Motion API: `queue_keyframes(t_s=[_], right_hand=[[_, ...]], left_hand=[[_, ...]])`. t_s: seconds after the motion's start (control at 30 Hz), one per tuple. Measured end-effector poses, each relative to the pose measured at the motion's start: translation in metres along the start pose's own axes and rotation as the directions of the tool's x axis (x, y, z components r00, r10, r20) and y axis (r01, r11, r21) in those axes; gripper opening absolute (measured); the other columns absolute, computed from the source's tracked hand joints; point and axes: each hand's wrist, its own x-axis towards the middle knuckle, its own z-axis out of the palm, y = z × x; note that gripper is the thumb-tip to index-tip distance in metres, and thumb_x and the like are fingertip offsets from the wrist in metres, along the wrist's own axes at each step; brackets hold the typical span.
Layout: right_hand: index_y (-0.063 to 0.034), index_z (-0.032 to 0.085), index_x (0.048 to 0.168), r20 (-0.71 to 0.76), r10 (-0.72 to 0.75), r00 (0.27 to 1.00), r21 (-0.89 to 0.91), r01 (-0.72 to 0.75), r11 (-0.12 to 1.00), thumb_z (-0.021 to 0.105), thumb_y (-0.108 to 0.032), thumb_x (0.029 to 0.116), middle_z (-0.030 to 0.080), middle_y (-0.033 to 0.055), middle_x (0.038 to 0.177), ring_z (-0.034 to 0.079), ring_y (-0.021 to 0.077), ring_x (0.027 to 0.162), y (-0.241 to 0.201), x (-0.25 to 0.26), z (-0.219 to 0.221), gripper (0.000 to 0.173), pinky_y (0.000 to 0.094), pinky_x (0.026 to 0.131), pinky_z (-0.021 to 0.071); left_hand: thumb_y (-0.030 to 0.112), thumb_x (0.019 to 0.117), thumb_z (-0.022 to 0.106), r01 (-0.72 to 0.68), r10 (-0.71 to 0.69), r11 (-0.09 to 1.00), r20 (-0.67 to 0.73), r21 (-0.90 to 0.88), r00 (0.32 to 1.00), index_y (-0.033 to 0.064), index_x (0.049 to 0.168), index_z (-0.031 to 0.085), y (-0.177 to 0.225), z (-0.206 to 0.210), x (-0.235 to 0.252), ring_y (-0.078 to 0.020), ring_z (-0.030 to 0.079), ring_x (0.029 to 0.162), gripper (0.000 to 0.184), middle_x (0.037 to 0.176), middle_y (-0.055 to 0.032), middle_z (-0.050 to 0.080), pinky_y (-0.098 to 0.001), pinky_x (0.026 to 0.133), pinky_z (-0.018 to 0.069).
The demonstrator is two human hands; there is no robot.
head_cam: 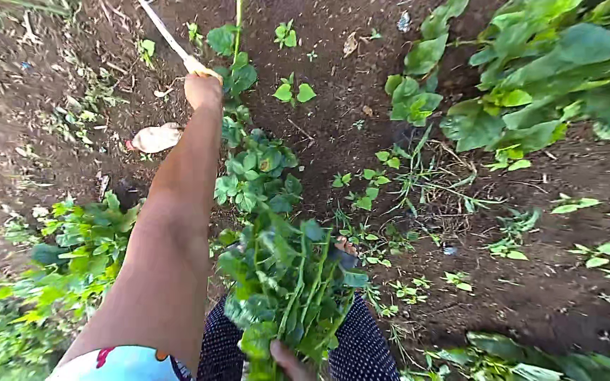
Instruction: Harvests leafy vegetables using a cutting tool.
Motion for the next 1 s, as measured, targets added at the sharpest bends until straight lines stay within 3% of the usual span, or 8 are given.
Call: queue_keyframes(t_s=[0.07, 0.13, 0.3, 0.37, 0.47, 0.63, 0.83, 1.0], right_hand=[[-0.0024, 0.059, 0.115, -0.038, -0.079, 0.996, 0.075, 0.082, 0.994, 0.054, -0.003, 0.0993, 0.074, 0.0066, 0.092, 0.073, 0.0145, 0.084, 0.002, -0.006, -0.005, 0.016, 0.0363, 0.077, 0.0635], [-0.0067, 0.063, 0.108, -0.006, -0.124, 0.992, 0.157, 0.123, 0.98, 0.048, -0.008, 0.102, 0.076, 0.0061, 0.089, 0.074, 0.0156, 0.078, -0.006, -0.021, -0.019, 0.016, 0.035, 0.069, 0.064], [-0.0131, 0.067, 0.106, 0.109, -0.249, 0.962, 0.242, 0.218, 0.946, 0.058, -0.034, 0.099, 0.076, 0.0085, 0.094, 0.075, 0.0205, 0.078, -0.039, -0.068, -0.075, 0.024, 0.037, 0.065, 0.0639], [-0.0138, 0.066, 0.105, 0.075, -0.313, 0.947, 0.25, 0.286, 0.925, 0.053, -0.042, 0.1009, 0.075, 0.0084, 0.094, 0.075, 0.0208, 0.079, -0.059, -0.077, -0.076, 0.032, 0.0377, 0.065, 0.0645], [-0.015, 0.065, 0.104, -0.008, -0.395, 0.919, 0.37, 0.37, 0.852, 0.044, -0.05, 0.1036, 0.073, 0.0072, 0.091, 0.074, 0.023, 0.08, -0.091, -0.065, -0.057, 0.041, 0.0432, 0.068, 0.0649], [-0.0132, 0.059, 0.108, 0.093, -0.474, 0.876, 0.463, 0.384, 0.799, 0.035, -0.054, 0.1047, 0.07, 0.0101, 0.092, 0.072, 0.0281, 0.087, -0.126, -0.022, -0.044, 0.048, 0.0552, 0.079, 0.0611], [-0.0143, 0.065, 0.106, 0.296, -0.471, 0.831, 0.393, 0.343, 0.853, 0.054, -0.049, 0.0985, 0.071, 0.0082, 0.094, 0.071, 0.0278, 0.09, -0.134, 0.027, -0.042, 0.037, 0.0559, 0.082, 0.0601], [-0.0129, 0.068, 0.109, 0.34, -0.467, 0.816, 0.233, 0.408, 0.883, 0.078, -0.037, 0.0826, 0.074, 0.0108, 0.1, 0.073, 0.0283, 0.094, -0.129, 0.041, -0.044, 0.038, 0.0485, 0.08, 0.0624]], left_hand=[[0.016, 0.1008, 0.064, -0.015, 0.032, 0.958, 0.054, -0.287, 0.998, 0.0031, 0.137, 0.052, -0.001, -0.03, -0.033, -0.0257, 0.068, 0.103, 0.041, 0.125, -0.0178, 0.061, -0.0405, 0.081, 0.061], [0.014, 0.101, 0.065, -0.041, 0.123, 0.898, 0.159, -0.438, 0.98, 0.0009, 0.14, 0.048, -0.01, -0.073, -0.084, -0.0241, 0.068, 0.105, 0.044, 0.128, -0.0173, 0.06, -0.0387, 0.084, 0.0617], [0.013, 0.0965, 0.069, -0.204, 0.268, 0.955, 0.341, -0.214, 0.901, -0.0032, 0.128, 0.056, -0.076, -0.16, -0.197, -0.0196, 0.07, 0.093, 0.038, 0.108, -0.0144, 0.068, -0.0411, 0.085, 0.0603], [0.009, 0.0946, 0.071, -0.227, 0.287, 0.954, 0.382, -0.193, 0.878, -0.0024, 0.123, 0.058, -0.099, -0.172, -0.225, -0.0134, 0.067, 0.085, 0.033, 0.1, -0.0101, 0.069, -0.0345, 0.079, 0.0586], [0.009, 0.0958, 0.072, -0.285, 0.333, 0.943, 0.445, -0.172, 0.831, -0.0017, 0.122, 0.059, -0.124, -0.177, -0.252, -0.0131, 0.065, 0.079, 0.031, 0.099, -0.0114, 0.069, -0.0324, 0.074, 0.0568], [0.015, 0.0983, 0.069, -0.379, 0.327, 0.925, 0.576, -0.032, 0.749, -0.0039, 0.123, 0.062, -0.145, -0.16, -0.278, -0.029, 0.073, 0.094, 0.032, 0.106, -0.0196, 0.072, -0.0498, 0.089, 0.0585], [0.012, 0.0971, 0.068, -0.449, 0.341, 0.893, 0.629, 0.015, 0.699, -0.0022, 0.118, 0.065, -0.131, -0.135, -0.296, -0.0364, 0.073, 0.096, 0.025, 0.103, -0.0215, 0.073, -0.0583, 0.089, 0.0565], [0.012, 0.0974, 0.067, -0.429, 0.328, 0.903, 0.638, 0.004, 0.697, -0.002, 0.118, 0.064, -0.123, -0.13, -0.295, -0.0364, 0.073, 0.094, 0.025, 0.101, -0.0212, 0.072, -0.0573, 0.087, 0.0565]])
